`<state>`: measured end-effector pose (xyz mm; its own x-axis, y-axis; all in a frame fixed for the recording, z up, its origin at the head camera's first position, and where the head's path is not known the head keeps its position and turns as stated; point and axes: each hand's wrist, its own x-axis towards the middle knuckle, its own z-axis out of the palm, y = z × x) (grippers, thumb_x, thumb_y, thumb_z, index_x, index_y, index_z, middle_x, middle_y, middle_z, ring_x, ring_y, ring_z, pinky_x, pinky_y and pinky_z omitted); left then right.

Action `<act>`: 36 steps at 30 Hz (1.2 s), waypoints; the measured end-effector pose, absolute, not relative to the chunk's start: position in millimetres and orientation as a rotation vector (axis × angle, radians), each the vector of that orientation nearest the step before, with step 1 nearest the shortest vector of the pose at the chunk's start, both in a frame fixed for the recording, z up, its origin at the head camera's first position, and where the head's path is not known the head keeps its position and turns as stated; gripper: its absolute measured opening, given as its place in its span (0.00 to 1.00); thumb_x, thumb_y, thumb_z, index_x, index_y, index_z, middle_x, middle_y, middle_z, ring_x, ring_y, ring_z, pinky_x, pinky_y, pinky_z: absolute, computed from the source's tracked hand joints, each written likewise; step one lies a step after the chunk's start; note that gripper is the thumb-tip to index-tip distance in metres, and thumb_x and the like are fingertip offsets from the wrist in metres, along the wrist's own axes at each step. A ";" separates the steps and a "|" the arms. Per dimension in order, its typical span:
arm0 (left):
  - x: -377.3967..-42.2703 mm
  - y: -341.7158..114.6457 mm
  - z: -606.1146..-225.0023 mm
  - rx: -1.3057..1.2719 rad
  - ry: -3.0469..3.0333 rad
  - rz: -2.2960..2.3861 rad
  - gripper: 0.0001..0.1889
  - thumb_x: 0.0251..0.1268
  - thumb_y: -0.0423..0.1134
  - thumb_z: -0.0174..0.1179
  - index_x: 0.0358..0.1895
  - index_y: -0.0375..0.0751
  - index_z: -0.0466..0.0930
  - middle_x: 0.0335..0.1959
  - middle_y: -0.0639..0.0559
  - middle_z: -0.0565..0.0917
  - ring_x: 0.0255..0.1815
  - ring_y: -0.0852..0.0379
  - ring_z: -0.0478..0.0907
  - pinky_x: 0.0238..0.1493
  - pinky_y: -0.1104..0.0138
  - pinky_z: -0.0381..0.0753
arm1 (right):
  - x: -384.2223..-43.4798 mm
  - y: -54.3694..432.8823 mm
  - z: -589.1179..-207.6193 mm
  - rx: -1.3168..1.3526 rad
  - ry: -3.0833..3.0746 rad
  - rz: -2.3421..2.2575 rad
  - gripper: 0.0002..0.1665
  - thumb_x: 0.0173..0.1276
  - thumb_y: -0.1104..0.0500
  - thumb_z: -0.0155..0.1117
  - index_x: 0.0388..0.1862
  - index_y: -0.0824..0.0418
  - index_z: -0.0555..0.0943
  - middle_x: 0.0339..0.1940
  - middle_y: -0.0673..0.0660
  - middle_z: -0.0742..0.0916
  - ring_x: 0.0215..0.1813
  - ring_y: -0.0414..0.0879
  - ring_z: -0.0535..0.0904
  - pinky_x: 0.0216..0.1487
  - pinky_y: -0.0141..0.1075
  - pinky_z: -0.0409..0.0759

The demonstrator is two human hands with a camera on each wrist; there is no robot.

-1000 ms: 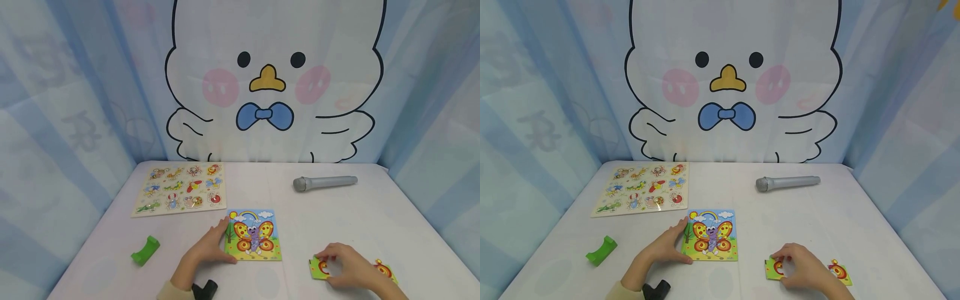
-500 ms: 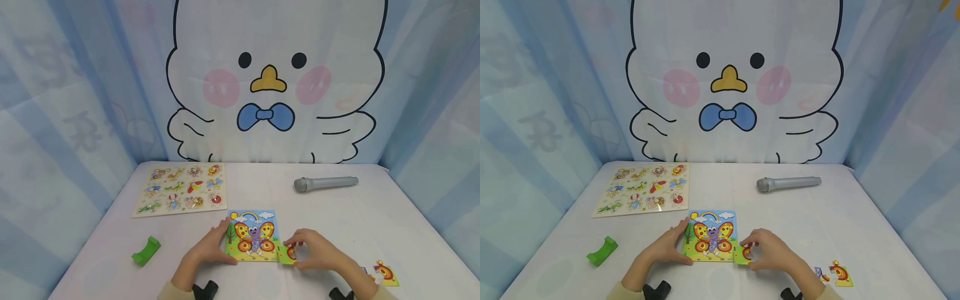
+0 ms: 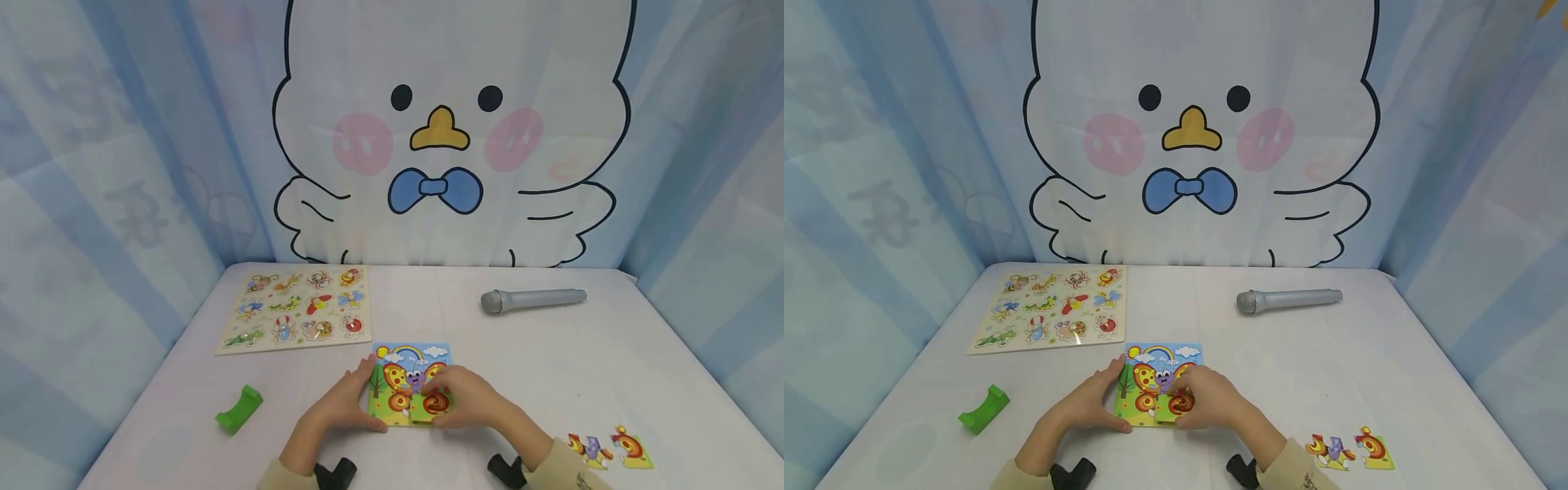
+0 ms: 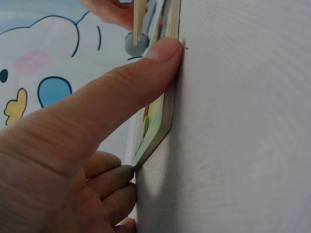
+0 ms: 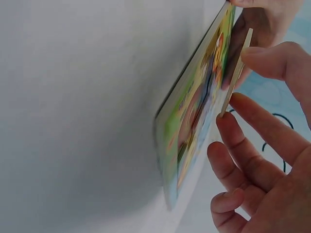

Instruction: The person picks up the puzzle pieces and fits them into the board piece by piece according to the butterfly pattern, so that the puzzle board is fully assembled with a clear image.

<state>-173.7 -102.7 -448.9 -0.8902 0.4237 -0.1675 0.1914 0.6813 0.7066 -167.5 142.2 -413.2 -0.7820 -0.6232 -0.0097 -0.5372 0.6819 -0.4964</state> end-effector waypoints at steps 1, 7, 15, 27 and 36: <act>-173.7 -102.6 -448.7 0.493 2.579 1.029 0.62 0.31 0.49 0.76 0.71 0.32 0.46 0.70 0.35 0.52 0.71 0.42 0.47 0.70 0.49 0.44 | -168.4 138.1 -413.3 -0.942 2.711 -0.708 0.23 0.41 0.57 0.73 0.41 0.58 0.84 0.36 0.44 0.82 0.40 0.40 0.74 0.43 0.37 0.77; -173.6 -102.9 -447.0 0.502 2.572 1.026 0.62 0.31 0.49 0.76 0.70 0.32 0.46 0.70 0.35 0.52 0.71 0.42 0.47 0.70 0.48 0.44 | -173.7 115.5 -413.0 -0.929 2.687 -0.673 0.23 0.43 0.55 0.73 0.42 0.57 0.85 0.33 0.43 0.82 0.35 0.36 0.72 0.37 0.31 0.76; -175.1 -102.5 -448.0 0.473 2.551 1.037 0.61 0.33 0.50 0.76 0.71 0.35 0.46 0.71 0.37 0.51 0.71 0.42 0.46 0.69 0.47 0.46 | -176.6 93.3 -415.3 -0.919 2.719 -0.523 0.22 0.44 0.53 0.74 0.42 0.54 0.84 0.36 0.42 0.83 0.42 0.39 0.74 0.46 0.36 0.77; -174.7 -104.6 -446.6 0.501 2.540 1.053 0.60 0.34 0.50 0.75 0.71 0.34 0.46 0.71 0.37 0.51 0.71 0.43 0.46 0.69 0.47 0.44 | -177.2 77.4 -420.0 -0.891 2.765 -0.433 0.21 0.44 0.51 0.75 0.40 0.53 0.85 0.37 0.44 0.82 0.41 0.39 0.73 0.44 0.35 0.77; -173.7 -103.8 -446.5 0.499 2.533 1.069 0.60 0.34 0.50 0.75 0.71 0.34 0.46 0.71 0.36 0.51 0.71 0.42 0.46 0.69 0.47 0.44 | -174.9 77.4 -418.9 -0.870 2.732 -0.489 0.18 0.50 0.54 0.72 0.42 0.55 0.85 0.43 0.48 0.83 0.45 0.41 0.73 0.47 0.35 0.78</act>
